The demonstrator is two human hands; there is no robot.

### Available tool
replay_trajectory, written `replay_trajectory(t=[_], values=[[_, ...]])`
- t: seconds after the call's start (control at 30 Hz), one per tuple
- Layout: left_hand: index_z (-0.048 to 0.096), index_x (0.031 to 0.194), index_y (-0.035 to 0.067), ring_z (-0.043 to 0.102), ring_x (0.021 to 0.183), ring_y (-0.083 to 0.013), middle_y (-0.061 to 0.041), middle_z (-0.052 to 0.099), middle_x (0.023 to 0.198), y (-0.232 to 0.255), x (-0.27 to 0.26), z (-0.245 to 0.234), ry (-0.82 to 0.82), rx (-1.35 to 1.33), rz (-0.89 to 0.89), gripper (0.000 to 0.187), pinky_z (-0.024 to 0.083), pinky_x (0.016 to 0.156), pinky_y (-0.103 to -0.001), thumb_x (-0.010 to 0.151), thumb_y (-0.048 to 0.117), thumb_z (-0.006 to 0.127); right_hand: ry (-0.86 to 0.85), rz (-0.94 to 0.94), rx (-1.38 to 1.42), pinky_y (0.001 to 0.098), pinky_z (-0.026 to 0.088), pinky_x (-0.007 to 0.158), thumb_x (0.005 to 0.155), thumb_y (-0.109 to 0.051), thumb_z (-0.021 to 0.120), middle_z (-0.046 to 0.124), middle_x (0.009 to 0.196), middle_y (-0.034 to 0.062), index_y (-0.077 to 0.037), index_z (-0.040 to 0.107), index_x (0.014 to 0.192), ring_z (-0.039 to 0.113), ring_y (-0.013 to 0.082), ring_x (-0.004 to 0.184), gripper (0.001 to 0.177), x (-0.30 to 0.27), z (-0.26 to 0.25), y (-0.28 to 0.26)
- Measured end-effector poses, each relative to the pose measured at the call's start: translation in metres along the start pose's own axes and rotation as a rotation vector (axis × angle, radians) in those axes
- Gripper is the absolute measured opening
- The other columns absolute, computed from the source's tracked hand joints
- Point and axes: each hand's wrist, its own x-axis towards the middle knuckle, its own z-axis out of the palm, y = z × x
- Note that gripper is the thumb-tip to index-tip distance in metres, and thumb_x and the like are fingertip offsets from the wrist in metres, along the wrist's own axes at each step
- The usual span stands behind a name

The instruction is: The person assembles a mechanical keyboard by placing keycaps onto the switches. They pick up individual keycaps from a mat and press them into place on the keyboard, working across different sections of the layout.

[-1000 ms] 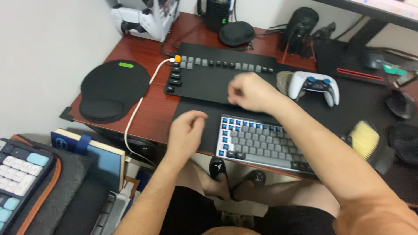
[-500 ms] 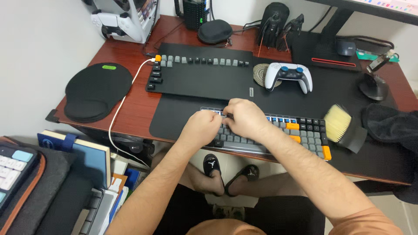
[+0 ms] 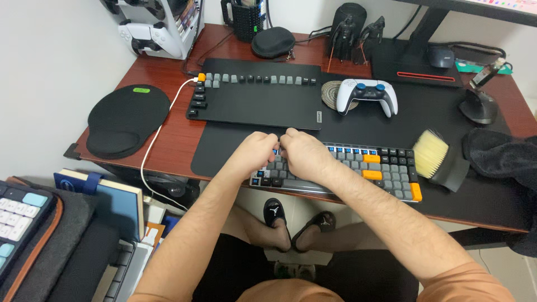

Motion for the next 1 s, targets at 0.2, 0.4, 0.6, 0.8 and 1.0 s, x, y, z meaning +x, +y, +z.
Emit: replay_trajectory(t=[0.2, 0.4, 0.6, 0.8, 1.0], values=[[0.065, 0.071, -0.002, 0.053, 0.056, -0.0204, -0.01, 0.06, 0.062, 0.002, -0.002, 0.003, 0.037, 0.149, 0.071, 0.038, 0.043, 0.055, -0.04, 0.086, 0.029, 0.049, -0.05, 0.005, -0.025, 0.0454, 0.054, 0.083, 0.082, -0.006, 0.067, 0.062, 0.099, 0.0173, 0.0, 0.065, 0.096, 0.065, 0.0364, 0.095, 0.015, -0.001, -0.001, -0.002], [0.065, 0.074, -0.003, 0.053, 0.059, -0.0219, -0.011, 0.06, 0.064, 0.006, -0.005, -0.003, 0.033, 0.027, 0.116, 0.037, 0.043, 0.057, -0.039, 0.086, 0.029, 0.051, 0.012, -0.002, 0.011, 0.0452, 0.054, 0.084, 0.088, -0.006, 0.064, 0.062, 0.099, 0.0179, 0.001, 0.064, 0.097, 0.065, 0.0368, 0.095, 0.011, -0.003, -0.008, -0.008], [0.072, 0.088, 0.0, 0.066, 0.069, -0.0196, -0.01, 0.07, 0.075, 0.014, -0.014, -0.005, 0.113, 0.319, 0.185, 0.036, 0.051, 0.067, -0.033, 0.089, 0.03, 0.052, 0.047, 0.023, 0.06, 0.0462, 0.054, 0.082, 0.092, -0.008, 0.062, 0.062, 0.1, 0.0197, 0.002, 0.064, 0.098, 0.065, 0.0386, 0.094, 0.012, 0.002, -0.015, -0.009], [0.07, 0.105, 0.0, 0.063, 0.074, -0.0094, -0.003, 0.072, 0.087, 0.001, -0.016, -0.004, 0.031, -0.01, 0.27, 0.022, 0.054, 0.067, -0.026, 0.089, 0.014, 0.067, 0.146, 0.02, 0.31, 0.0418, 0.053, 0.08, 0.095, -0.01, 0.063, 0.063, 0.094, 0.0176, 0.002, 0.066, 0.098, 0.065, 0.0359, 0.089, 0.012, 0.002, -0.014, 0.009], [0.068, 0.11, -0.002, 0.063, 0.078, -0.005, -0.001, 0.07, 0.091, -0.01, -0.014, 0.013, 0.04, -0.299, 0.369, 0.02, 0.053, 0.068, -0.021, 0.096, 0.012, 0.07, 0.117, 0.249, 0.74, 0.0279, 0.05, 0.07, 0.1, -0.016, 0.063, 0.065, 0.088, 0.0043, -0.001, 0.067, 0.102, 0.059, 0.0111, 0.078, 0.015, 0.0, -0.004, 0.019]])
